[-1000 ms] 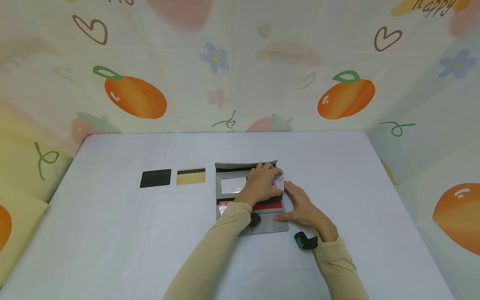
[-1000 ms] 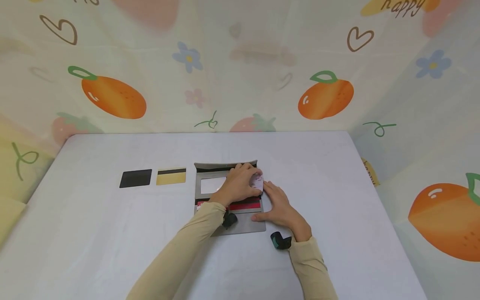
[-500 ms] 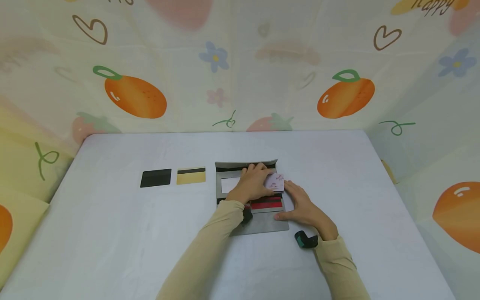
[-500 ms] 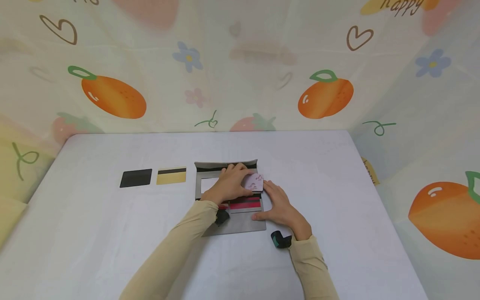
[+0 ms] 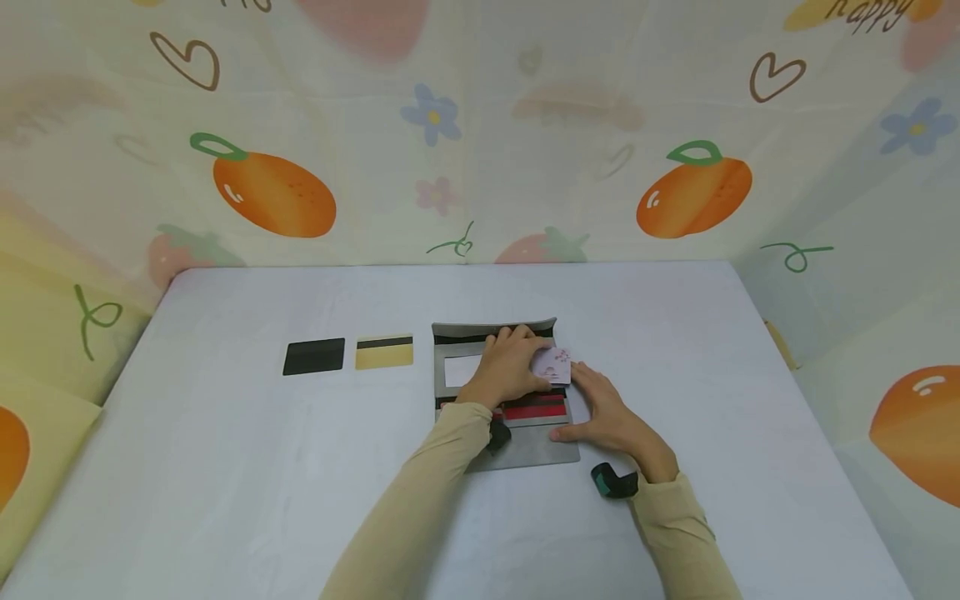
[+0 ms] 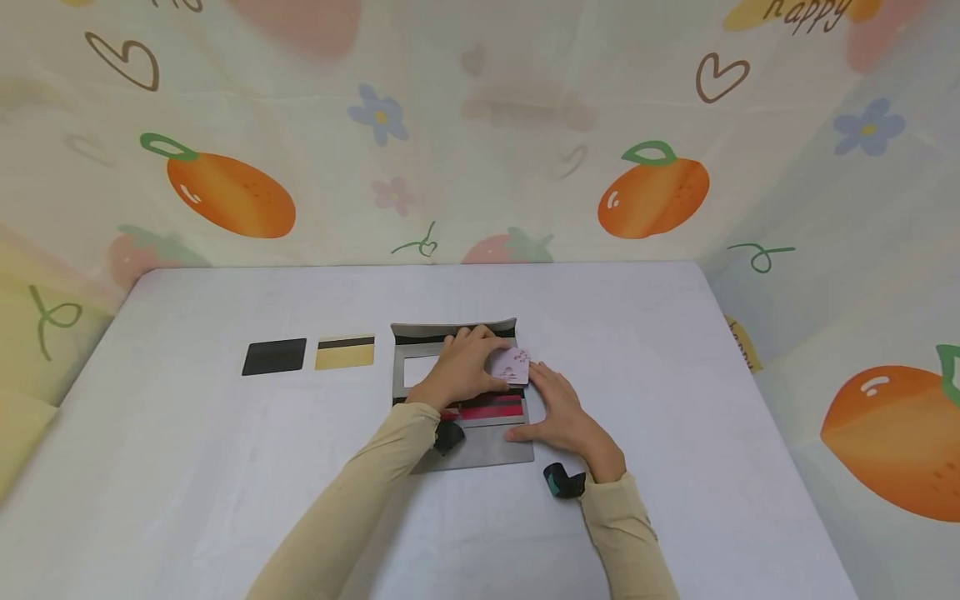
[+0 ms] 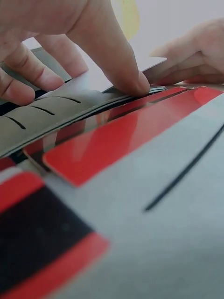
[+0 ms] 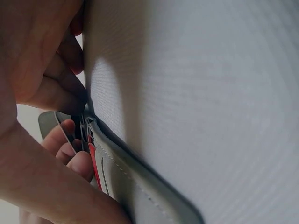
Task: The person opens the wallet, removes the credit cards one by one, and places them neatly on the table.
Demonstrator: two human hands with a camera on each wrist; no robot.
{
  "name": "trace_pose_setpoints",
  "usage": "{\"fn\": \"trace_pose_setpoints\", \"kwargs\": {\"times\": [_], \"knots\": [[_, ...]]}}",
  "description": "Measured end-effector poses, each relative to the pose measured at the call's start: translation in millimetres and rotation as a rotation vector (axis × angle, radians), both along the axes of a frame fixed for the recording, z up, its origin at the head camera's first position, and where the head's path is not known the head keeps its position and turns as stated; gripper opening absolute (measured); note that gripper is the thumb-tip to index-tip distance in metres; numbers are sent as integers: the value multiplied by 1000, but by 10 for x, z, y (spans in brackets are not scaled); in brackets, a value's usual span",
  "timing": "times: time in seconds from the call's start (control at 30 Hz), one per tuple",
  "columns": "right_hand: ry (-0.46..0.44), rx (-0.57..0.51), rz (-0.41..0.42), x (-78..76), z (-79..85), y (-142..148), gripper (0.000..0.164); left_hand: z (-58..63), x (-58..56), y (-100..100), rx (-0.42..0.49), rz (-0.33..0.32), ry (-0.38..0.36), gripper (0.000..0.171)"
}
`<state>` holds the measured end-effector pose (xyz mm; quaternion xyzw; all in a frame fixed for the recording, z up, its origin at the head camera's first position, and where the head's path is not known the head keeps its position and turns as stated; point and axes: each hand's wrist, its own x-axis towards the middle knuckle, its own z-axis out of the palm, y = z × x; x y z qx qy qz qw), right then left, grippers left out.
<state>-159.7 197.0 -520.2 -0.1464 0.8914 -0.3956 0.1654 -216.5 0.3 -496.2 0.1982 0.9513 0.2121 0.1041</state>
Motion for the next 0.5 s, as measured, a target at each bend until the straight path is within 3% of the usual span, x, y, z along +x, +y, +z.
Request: {"fn": "trace_pose_setpoints", "kwargs": {"times": [0.33, 0.5], "knots": [[17, -22, 9, -6, -25, -2, 108, -4, 3, -2, 23, 5, 6, 63], [70, -55, 32, -22, -45, -3, 104, 17, 4, 34, 70, 6, 6, 64]]}}
